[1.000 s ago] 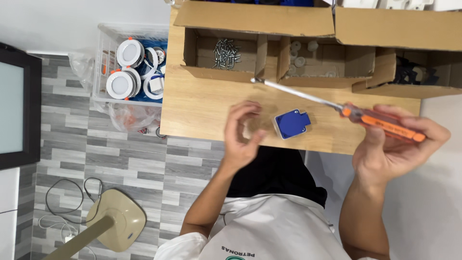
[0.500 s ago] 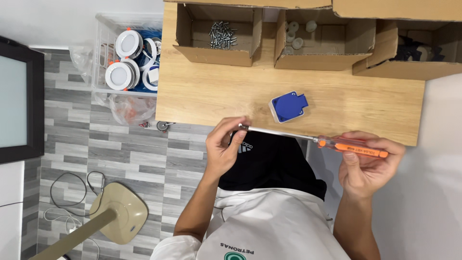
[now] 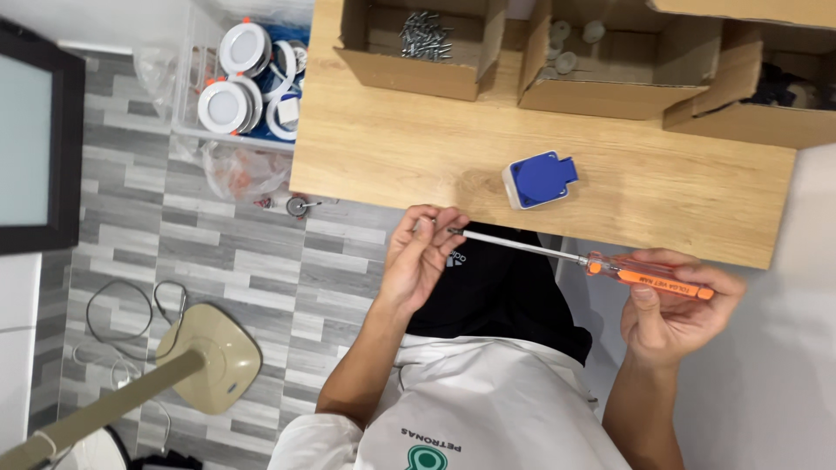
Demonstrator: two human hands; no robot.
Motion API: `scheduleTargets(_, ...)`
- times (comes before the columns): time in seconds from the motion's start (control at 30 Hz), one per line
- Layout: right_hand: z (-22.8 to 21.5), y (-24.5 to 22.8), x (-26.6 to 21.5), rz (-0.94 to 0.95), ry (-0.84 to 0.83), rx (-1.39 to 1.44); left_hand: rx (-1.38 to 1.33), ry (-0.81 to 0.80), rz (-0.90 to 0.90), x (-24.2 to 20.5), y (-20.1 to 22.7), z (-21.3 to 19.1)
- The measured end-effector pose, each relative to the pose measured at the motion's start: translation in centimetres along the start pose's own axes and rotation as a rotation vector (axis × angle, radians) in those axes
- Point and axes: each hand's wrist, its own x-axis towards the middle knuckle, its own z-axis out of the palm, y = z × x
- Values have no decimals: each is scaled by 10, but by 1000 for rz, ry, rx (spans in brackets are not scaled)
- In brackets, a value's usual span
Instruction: The person assembles a small electrical component by hand, inserting a black plastic piece into a blue housing. They then use a screwdriver to tighten screws into the blue housing to secure the parts together. The person repeats this assembly process with a second set of components.
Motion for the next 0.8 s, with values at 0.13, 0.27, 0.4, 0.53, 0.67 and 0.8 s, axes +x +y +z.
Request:
scheduleTargets(0.13,5,2,-1,-19,-3,-14,-147,-15,-80,-2,-6,1)
scheduleTargets(0.27,11,-7,2,-59,-22,-12,-149,3,-88,-6,-10,2)
scheduleTargets(0.4,14,-12,6,-140,-35,-20,-169,-13,-96,-5,-12,2)
scheduleTargets(0.53,19,-17,8,-152,-25,-61,-155,-3,-107,-5,-12,3)
scheduleTargets(0.67,19,-27,9,-198,-128,-74,-157,1,-107,-6,-14,-3)
scheduleTargets(0.8,7,-28,10,-238,-211,-95,-176,34,-121,-7,-20,-13)
